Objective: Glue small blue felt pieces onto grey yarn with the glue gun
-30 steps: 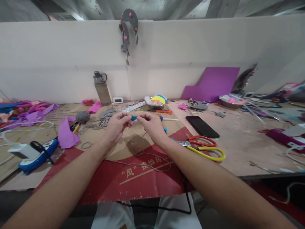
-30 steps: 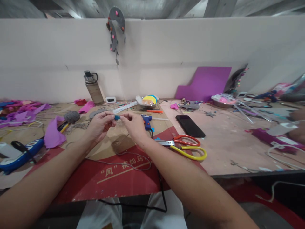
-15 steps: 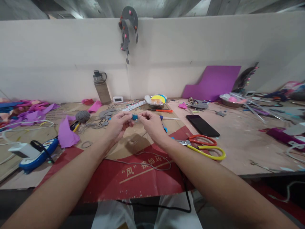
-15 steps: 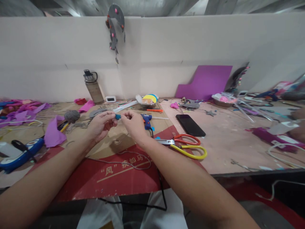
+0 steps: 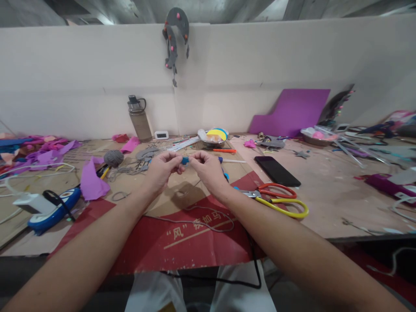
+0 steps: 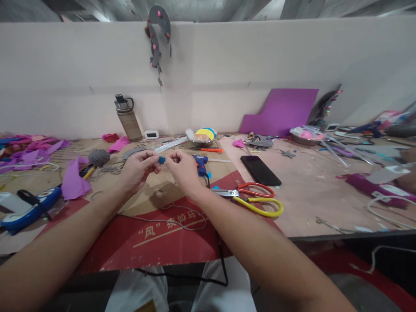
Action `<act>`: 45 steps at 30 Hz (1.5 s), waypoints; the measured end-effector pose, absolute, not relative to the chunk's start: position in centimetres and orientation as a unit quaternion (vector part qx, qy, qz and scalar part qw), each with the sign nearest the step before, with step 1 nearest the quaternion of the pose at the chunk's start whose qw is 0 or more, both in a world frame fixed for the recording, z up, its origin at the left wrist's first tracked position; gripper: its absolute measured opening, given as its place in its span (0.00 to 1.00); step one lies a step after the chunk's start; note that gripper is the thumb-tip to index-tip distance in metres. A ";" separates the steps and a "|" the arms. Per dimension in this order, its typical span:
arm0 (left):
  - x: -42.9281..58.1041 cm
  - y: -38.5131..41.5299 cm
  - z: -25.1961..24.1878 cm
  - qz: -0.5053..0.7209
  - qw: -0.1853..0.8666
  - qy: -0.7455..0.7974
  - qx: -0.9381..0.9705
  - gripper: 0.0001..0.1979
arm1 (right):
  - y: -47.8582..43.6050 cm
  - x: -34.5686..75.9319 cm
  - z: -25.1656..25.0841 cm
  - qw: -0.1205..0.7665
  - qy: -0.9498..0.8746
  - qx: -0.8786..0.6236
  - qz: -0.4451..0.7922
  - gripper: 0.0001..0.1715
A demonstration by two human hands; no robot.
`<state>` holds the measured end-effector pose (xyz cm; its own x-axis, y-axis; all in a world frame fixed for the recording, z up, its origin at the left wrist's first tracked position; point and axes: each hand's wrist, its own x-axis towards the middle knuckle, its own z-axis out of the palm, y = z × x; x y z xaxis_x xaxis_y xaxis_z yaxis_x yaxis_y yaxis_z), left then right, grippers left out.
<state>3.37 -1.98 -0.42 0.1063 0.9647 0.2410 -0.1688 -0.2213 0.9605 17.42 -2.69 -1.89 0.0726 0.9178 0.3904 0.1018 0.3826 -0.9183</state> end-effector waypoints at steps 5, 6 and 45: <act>3.2 -1.8 -0.6 0.563 0.505 0.356 0.549 0.07 | -2.9 17.4 -1.8 0.586 -0.598 -0.434 0.333 0.09; 3.2 -1.7 -0.7 0.563 0.507 0.354 0.548 0.07 | -2.9 17.4 -1.8 0.585 -0.600 -0.435 0.329 0.09; 3.3 -1.9 -0.5 0.550 0.525 0.348 0.549 0.08 | -3.0 17.3 -1.9 0.592 -0.611 -0.428 0.304 0.07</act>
<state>3.28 -1.90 -0.50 0.1543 0.9590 0.2379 -0.1962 -0.2063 0.9586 17.26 -3.04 -1.88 0.0679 0.8840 0.4625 0.1630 0.4475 -0.8793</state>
